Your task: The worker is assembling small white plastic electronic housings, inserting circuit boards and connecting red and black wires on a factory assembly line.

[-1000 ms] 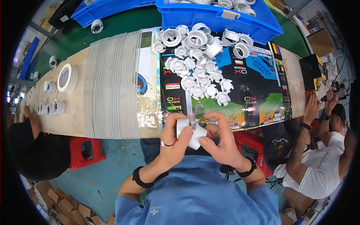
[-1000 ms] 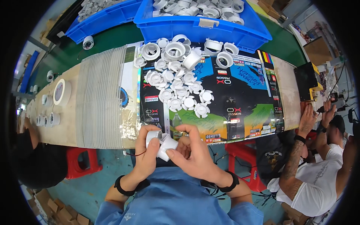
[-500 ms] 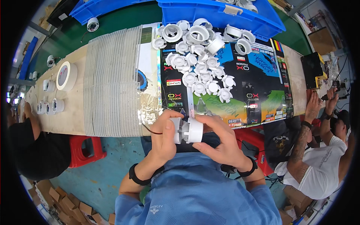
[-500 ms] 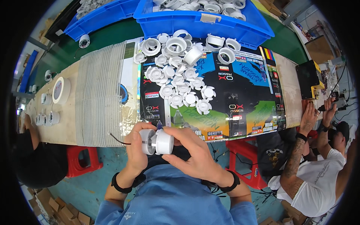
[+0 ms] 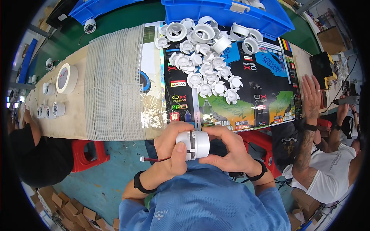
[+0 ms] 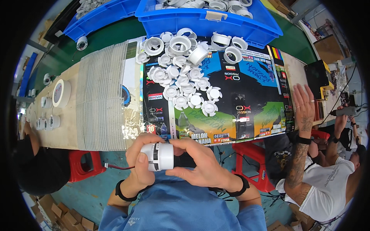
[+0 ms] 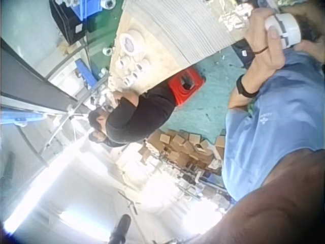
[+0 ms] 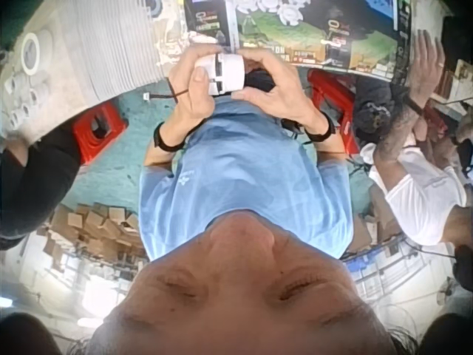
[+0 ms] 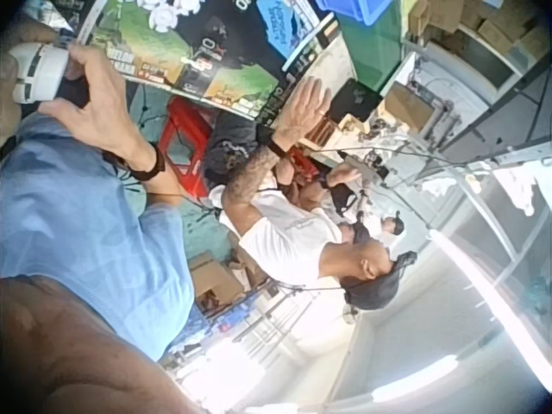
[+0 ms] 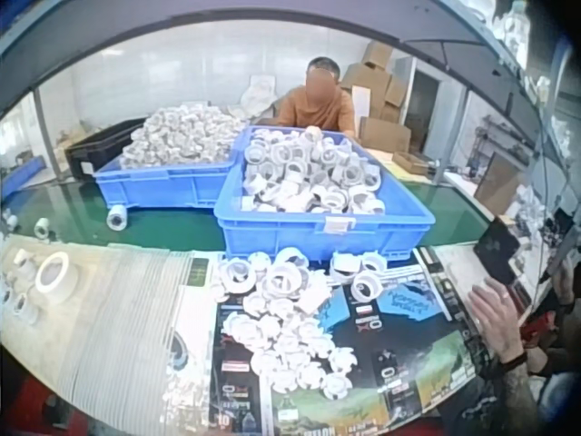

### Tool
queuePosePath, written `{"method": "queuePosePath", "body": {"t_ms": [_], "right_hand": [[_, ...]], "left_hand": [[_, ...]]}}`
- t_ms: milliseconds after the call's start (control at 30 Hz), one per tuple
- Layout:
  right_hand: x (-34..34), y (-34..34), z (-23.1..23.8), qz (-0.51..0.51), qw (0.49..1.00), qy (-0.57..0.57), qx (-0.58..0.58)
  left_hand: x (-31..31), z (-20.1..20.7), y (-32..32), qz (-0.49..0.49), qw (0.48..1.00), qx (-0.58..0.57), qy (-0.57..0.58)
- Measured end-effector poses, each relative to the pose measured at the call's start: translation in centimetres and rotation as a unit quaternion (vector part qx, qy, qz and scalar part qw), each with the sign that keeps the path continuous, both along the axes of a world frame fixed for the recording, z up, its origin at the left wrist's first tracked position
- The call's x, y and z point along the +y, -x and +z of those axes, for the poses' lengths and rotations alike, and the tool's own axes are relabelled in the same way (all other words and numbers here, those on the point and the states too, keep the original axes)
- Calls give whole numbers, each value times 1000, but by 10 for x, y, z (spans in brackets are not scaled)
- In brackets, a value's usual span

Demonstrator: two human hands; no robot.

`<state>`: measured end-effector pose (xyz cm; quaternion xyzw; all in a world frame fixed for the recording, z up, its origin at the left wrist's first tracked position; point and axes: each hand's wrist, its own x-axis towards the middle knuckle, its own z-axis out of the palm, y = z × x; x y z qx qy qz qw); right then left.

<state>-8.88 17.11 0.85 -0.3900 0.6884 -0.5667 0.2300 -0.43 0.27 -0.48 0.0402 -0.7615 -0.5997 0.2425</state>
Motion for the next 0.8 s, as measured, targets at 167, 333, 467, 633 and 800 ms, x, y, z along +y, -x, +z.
{"method": "queuePosePath", "body": {"t_ms": [167, 333, 467, 633, 800], "right_hand": [[0, 4, 4, 28, 999, 14, 17], [2, 3, 5, 44, 997, 37, 53], [-1, 1, 6, 56, 989, 66, 117], [-8, -1, 2, 38, 991, 72, 101], [-29, -3, -9, -110, 976, -13, 187]], "left_hand": [[3, 5, -2, -9, 1000, 15, 1], [8, 3, -10, -7, 999, 32, 35], [11, 7, -14, -15, 998, 37, 39], [3, 5, -6, -8, 998, -23, -55], [-2, 6, 11, 55, 908, -173, -377]]}}
